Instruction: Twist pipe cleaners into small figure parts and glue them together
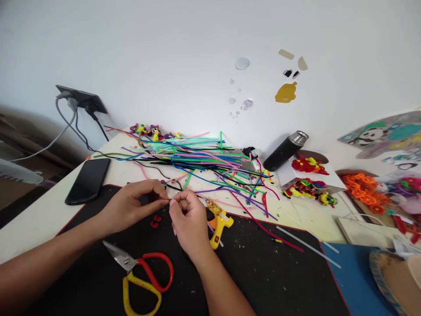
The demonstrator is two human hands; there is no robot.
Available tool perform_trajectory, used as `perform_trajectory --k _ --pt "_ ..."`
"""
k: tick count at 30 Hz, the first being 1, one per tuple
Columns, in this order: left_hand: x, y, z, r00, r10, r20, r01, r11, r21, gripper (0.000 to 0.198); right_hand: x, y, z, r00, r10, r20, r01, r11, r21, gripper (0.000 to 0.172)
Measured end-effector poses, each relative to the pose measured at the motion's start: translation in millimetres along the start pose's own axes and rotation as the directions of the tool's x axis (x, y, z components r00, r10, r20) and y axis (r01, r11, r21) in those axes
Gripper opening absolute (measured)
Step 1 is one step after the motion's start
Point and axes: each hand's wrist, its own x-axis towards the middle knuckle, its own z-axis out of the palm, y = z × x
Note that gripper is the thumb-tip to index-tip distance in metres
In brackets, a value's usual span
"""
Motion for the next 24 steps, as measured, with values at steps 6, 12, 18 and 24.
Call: perform_trajectory --k 6,12,18,24 --pt "-1.0 -2.4 -2.4 0.977 0.211 -0.017 -0.206 0.966 0.159 0.010 -0.4 0.1 -1.2 1.000 0.005 0.008 -0.005 1.000 0.004 0.027" --pt "0.0 -6.8 -3.9 0.975 0.224 0.001 -0.222 0.962 0.160 0.009 -0.6 -1.8 -1.4 1.000 0.016 0.023 -0.017 1.000 0.019 0.031" --pt "1.3 -9.2 -8.0 0.953 0.298 0.048 -0.302 0.937 0.175 0.010 0.2 -1.5 -1.5 0.999 0.038 0.034 -0.038 0.999 0.001 0.028" --pt "3.2 -5.8 -16.1 0.936 0.325 0.133 -0.346 0.918 0.192 0.012 0.0 0.1 -1.8 0.997 0.064 0.054 -0.063 0.998 -0.023 0.025"
